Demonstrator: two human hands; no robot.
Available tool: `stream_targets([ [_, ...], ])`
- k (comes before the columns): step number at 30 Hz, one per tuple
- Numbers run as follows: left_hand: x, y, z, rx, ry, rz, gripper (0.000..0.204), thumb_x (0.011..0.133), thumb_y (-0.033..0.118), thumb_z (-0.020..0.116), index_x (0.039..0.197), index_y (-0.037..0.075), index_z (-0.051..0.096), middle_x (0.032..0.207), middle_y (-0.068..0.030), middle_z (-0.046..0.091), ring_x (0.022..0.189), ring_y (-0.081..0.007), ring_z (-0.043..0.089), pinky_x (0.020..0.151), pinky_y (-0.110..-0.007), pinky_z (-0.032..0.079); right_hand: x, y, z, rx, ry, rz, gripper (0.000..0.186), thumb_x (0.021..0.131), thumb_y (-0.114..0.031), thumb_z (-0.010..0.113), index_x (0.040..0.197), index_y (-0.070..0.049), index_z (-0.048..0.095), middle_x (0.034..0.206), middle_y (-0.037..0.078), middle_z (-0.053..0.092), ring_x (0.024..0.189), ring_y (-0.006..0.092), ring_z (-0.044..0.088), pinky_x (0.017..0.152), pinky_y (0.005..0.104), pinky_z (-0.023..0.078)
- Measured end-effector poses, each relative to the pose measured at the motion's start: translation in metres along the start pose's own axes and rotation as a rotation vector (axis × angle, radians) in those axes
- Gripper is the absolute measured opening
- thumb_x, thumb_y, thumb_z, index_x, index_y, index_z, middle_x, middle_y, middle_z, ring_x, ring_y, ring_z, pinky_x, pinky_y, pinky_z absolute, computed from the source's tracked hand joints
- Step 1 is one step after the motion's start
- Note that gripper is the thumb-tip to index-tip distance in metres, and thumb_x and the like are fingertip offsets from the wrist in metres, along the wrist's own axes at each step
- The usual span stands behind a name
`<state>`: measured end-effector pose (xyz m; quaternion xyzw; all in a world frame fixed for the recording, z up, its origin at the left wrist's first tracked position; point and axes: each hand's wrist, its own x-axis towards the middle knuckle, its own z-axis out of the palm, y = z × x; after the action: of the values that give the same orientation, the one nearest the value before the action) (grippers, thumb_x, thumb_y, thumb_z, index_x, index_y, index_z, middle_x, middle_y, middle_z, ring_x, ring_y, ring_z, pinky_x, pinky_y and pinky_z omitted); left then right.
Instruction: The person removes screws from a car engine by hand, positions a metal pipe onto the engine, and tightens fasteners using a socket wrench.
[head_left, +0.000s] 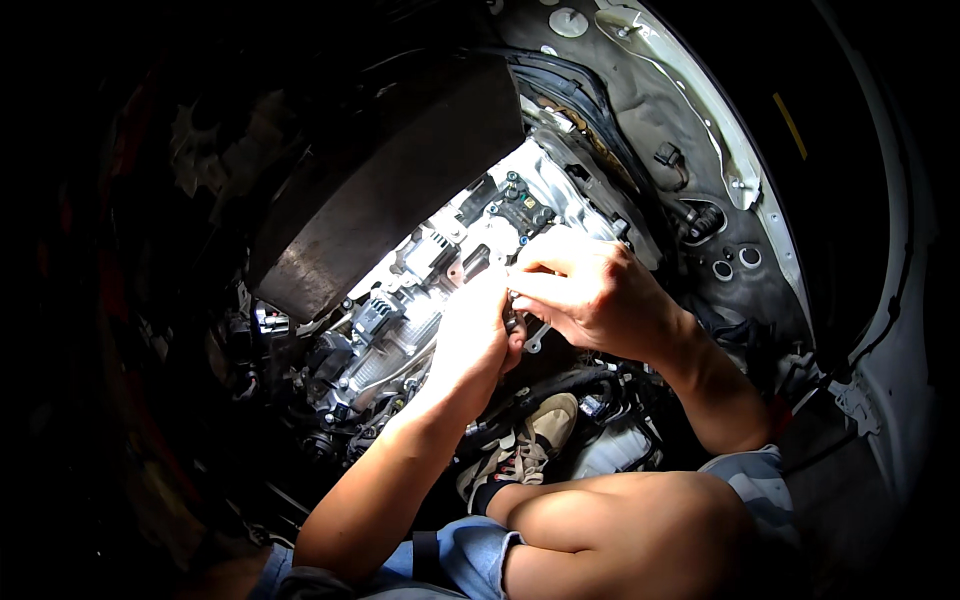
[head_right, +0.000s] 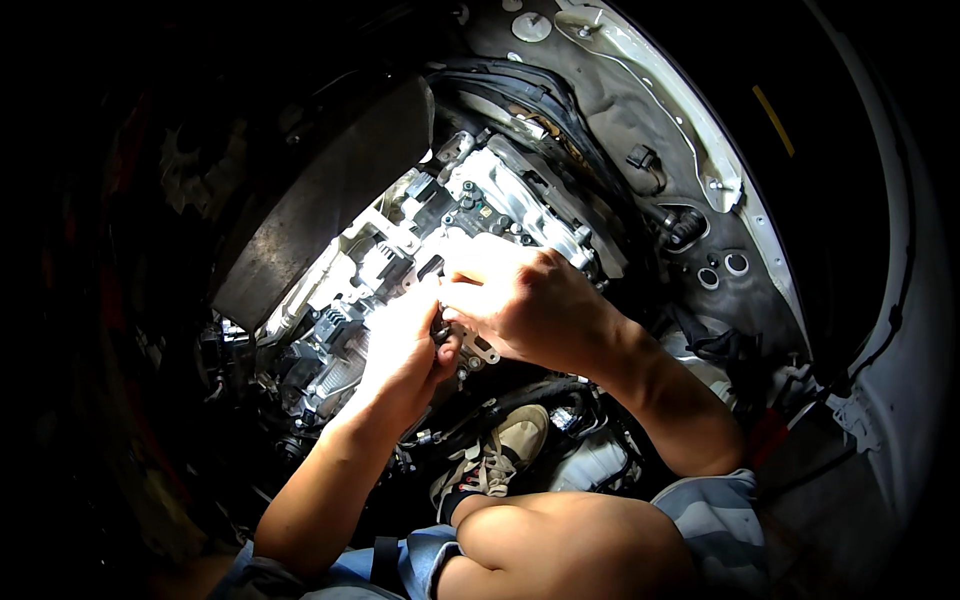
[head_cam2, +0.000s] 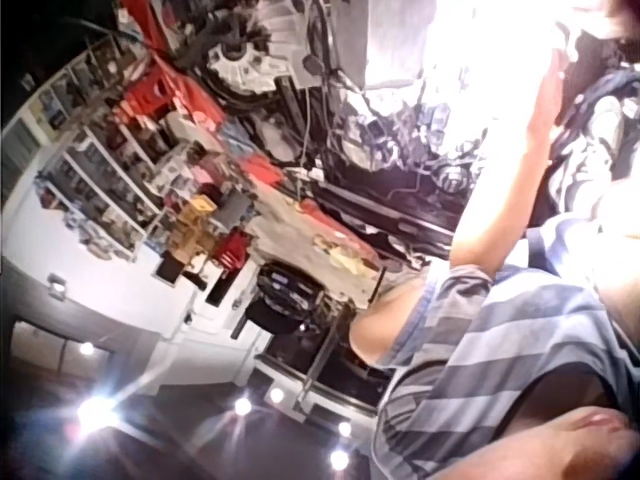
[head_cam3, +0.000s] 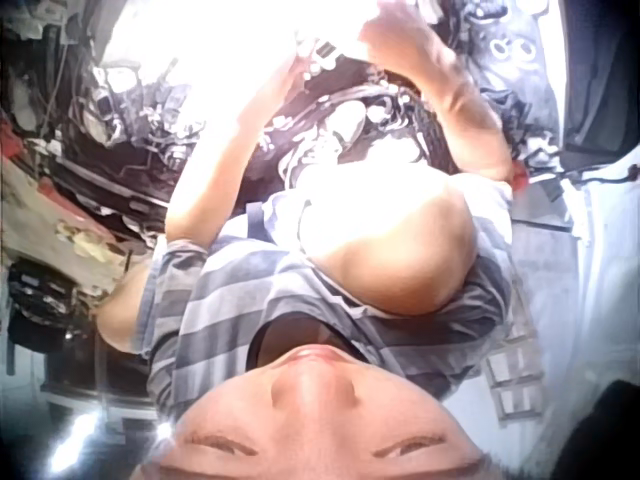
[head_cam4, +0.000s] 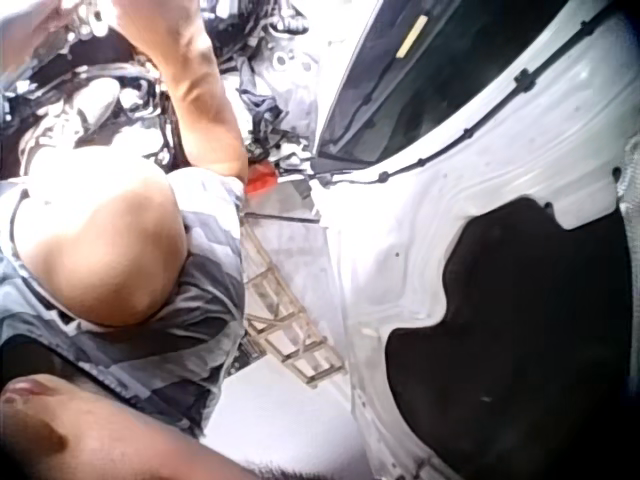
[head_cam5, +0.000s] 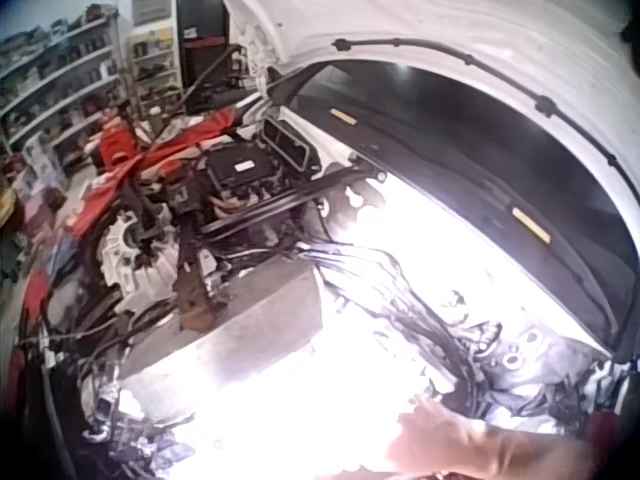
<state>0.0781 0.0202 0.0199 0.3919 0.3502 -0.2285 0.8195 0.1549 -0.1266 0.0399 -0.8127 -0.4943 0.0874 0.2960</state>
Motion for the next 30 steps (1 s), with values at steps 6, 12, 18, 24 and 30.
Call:
stream_targets([
  [6, 0.029, 0.005, 0.002, -0.053, -0.04, 0.007, 0.02, 0.102, 0.024, 0.046, 0.094, 0.006, 0.052, 0.068, -0.0009, 0.047, 0.048, -0.007, 0.04, 0.039, -0.02, 0.029, 0.01, 0.024, 0.002, -0.046, 0.113, -0.02, 0.014, 0.075, -0.001, 0.071, 0.088, 0.002, 0.066, 0.085, 0.012, 0.064, 0.08, 0.0286, 0.064, 0.073, 0.0356, 0.054],
  [12, 0.059, 0.001, -0.001, -0.046, -0.201, 0.172, 0.024, 0.103, 0.026, 0.047, 0.095, 0.005, 0.052, 0.065, -0.0006, 0.044, 0.045, -0.0066, 0.035, 0.037, -0.02, 0.025, 0.025, 0.043, -0.006, 0.008, 0.037, 0.079, 0.01, 0.079, -0.001, 0.069, 0.086, 0.002, 0.062, 0.08, 0.012, 0.062, 0.074, 0.0276, 0.061, 0.068, 0.0358, 0.051],
  [18, 0.068, 0.009, 0.011, -0.121, 0.005, 0.068, 0.028, 0.103, 0.026, 0.044, 0.109, 0.001, 0.056, 0.074, -0.0059, 0.065, 0.044, -0.0066, 0.034, 0.037, -0.021, 0.026, 0.029, 0.063, -0.001, -0.076, 0.11, 0.006, 0.01, 0.081, -0.003, 0.067, 0.088, 0.003, 0.064, 0.081, 0.014, 0.064, 0.075, 0.0291, 0.062, 0.068, 0.0355, 0.051],
  [24, 0.089, -0.001, -0.009, 0.317, 0.001, 0.262, 0.037, 0.1, 0.023, 0.041, 0.124, -0.001, 0.055, 0.089, -0.0085, 0.074, 0.044, -0.0064, 0.036, 0.041, -0.022, 0.03, 0.045, 0.134, 0.011, -0.526, 0.106, -0.057, 0.013, 0.083, -0.024, 0.066, 0.079, -0.012, 0.068, 0.084, 0.003, 0.064, 0.089, 0.0207, 0.058, 0.077, 0.0352, 0.047],
  [30, 0.094, -0.01, -0.008, 0.609, 0.106, 0.372, 0.041, 0.1, 0.026, 0.041, 0.129, 0.0, 0.056, 0.08, -0.0045, 0.074, 0.05, -0.0075, 0.045, 0.053, -0.024, 0.039, 0.04, 0.139, 0.031, -0.456, 0.178, -0.143, 0.012, 0.084, -0.02, 0.063, 0.081, -0.01, 0.068, 0.085, 0.004, 0.064, 0.093, 0.0216, 0.059, 0.088, 0.0382, 0.045],
])
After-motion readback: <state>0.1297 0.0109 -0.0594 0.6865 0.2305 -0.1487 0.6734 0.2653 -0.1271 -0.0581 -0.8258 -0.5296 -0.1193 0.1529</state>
